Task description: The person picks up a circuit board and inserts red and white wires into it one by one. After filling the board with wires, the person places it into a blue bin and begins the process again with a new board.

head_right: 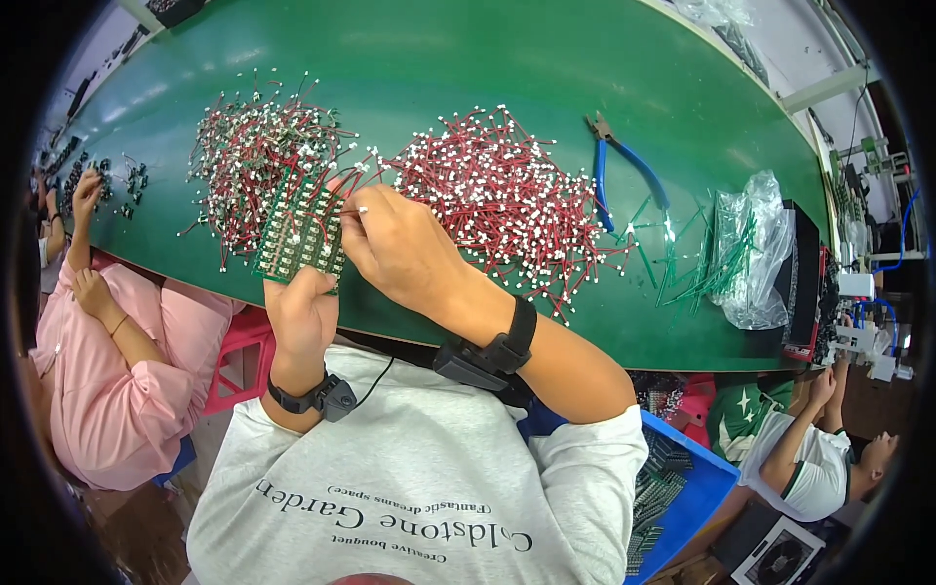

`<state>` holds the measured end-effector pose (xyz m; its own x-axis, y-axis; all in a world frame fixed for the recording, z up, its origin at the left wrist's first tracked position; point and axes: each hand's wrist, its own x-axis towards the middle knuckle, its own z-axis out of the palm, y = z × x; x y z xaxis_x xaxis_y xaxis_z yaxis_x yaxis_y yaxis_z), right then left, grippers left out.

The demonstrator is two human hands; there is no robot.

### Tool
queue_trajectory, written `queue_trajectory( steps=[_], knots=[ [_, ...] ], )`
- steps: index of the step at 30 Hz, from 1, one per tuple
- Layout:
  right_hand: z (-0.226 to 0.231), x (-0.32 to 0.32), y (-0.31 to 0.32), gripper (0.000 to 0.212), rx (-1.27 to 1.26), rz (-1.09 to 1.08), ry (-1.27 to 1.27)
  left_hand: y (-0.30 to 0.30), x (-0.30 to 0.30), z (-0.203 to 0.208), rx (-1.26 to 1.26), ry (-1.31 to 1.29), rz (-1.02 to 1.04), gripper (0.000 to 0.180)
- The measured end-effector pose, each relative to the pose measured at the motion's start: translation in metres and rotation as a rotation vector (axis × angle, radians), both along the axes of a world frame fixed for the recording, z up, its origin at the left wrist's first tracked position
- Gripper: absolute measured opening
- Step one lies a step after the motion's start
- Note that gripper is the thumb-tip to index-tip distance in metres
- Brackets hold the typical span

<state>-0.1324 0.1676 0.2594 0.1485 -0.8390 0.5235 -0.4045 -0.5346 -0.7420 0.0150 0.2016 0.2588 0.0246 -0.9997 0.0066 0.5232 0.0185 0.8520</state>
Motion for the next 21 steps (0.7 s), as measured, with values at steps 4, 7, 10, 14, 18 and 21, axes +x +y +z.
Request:
queue_trajectory(
  steps=[4,7,10,14,18,21],
  knots=[
    [-0.0029,0.0030,0.0007,0.015,-0.015,-0.004,0.081,0.0022,-0.0016,0.0026,0.039,-0.058,0.052,0.044],
    [-0.0003,0.0046,0.0052,0.017,-0.071,-0.031,0.189,0.0027,0.0030,0.0020,0.063,-0.180,0.008,0.039],
    [-0.0004,0.0070,0.0068,0.020,-0.099,-0.051,0.277,0.0042,-0.0007,-0.0001,0.044,-0.188,-0.012,0.035],
    [-0.0072,0.0113,0.0050,0.022,-0.170,-0.045,0.303,0.0043,0.0029,-0.0012,0.029,-0.198,-0.005,0.036],
    [-0.0007,0.0061,0.0054,0.021,-0.175,-0.077,0.302,0.0073,0.0041,-0.0003,0.012,-0.195,-0.012,0.036],
    [-0.0031,0.0058,0.0049,0.022,-0.159,-0.047,0.329,0.0105,0.0038,0.0026,0.063,-0.167,-0.056,0.039]
  ],
)
